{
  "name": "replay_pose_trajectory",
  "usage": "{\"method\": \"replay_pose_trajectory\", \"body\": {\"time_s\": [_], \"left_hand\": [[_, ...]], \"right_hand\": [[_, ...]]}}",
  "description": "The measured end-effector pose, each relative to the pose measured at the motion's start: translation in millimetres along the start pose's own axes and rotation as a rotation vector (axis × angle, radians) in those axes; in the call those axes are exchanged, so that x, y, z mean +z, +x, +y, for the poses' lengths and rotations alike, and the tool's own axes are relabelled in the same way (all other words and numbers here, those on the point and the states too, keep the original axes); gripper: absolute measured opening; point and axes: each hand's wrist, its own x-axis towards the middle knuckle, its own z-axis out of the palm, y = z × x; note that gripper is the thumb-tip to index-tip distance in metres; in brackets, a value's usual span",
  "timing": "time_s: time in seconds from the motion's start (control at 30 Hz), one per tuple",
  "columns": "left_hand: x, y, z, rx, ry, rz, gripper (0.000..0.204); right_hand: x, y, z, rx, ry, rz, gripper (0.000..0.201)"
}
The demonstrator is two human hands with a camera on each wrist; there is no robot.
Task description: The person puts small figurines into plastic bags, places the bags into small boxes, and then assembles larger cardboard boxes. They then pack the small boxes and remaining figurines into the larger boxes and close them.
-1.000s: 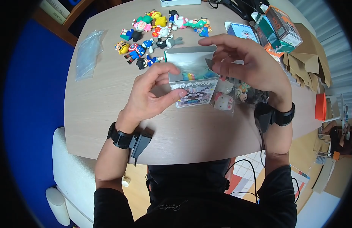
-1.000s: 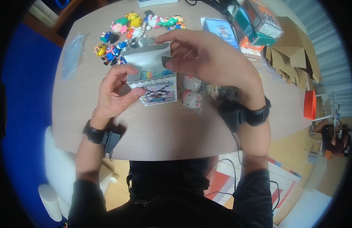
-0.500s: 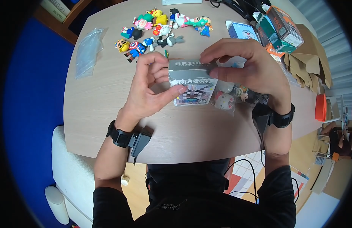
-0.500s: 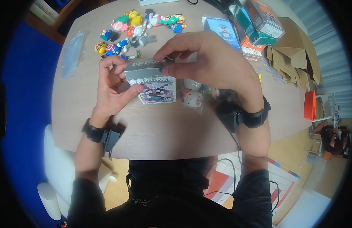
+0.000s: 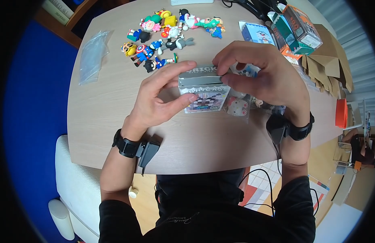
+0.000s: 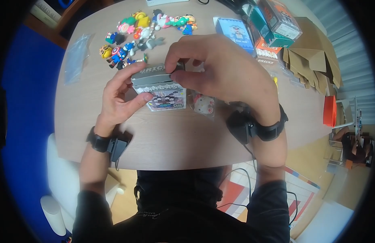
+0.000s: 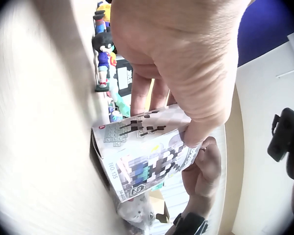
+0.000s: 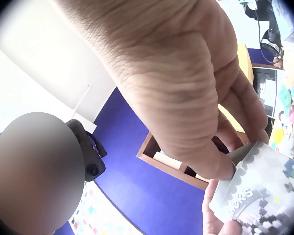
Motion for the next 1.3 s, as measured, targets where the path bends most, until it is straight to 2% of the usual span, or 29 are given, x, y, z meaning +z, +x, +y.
{"method": "replay_pose_trajectory", "body": {"time_s": [0.07,0.17,0.27,0.33,0.53,0.7,0.87,0.97,1.03,1.1,1.13,1.2,1.3], "left_hand": [[1.4,0.4,2.0,0.001,-0.002,0.014,0.048],[-5.6,7.8,0.6,0.159,-0.01,-0.039,0.037],[-10.0,3.4,10.2,-0.027,-0.034,-0.092,0.025],[-8.1,3.7,12.2,-0.03,-0.038,-0.106,0.023],[-6.3,7.4,16.8,-0.023,-0.101,-0.152,0.026],[-4.8,6.8,19.5,-0.025,-0.161,-0.21,0.027],[-6.7,5.2,6.1,0.105,-0.139,-0.14,0.02],[-9.8,4.3,2.3,0.21,-0.144,-0.108,0.026],[-9.5,6.2,6.5,0.143,-0.231,0.012,0.034],[-10.6,5.3,3.2,0.089,-0.259,0.11,0.048],[-9.2,5.5,0.1,0.062,-0.215,0.153,0.047],[-6.6,7.2,-4.1,0.01,-0.125,0.237,0.046],[-3.0,7.1,-6.2,-0.057,-0.07,0.232,0.043]], "right_hand": [[1.0,-1.0,-1.5,-0.018,-0.019,-0.004,0.013],[2.2,-3.1,-4.7,-0.062,-0.066,-0.016,0.013],[1.9,-4.9,-8.7,-0.107,-0.113,-0.047,0.013],[2.9,-6.9,-9.8,-0.116,-0.103,-0.07,0.014],[6.1,-14.9,-26.5,0.021,-0.264,-0.106,0.016],[18.1,-15.7,-31.6,0.028,-0.287,-0.142,0.023],[26.0,-8.6,-21.8,0.0,-0.281,-0.138,0.03],[24.9,-3.6,-20.9,0.003,-0.252,-0.153,0.032],[23.2,-1.6,-19.4,0.033,-0.203,-0.116,0.033],[24.1,2.9,-6.4,-0.068,-0.21,0.089,0.031],[23.8,5.5,0.8,-0.119,-0.214,0.192,0.029],[18.1,10.4,10.8,-0.084,-0.2,0.213,0.027],[19.7,14.4,33.4,-0.106,-0.224,0.231,0.026]]}}
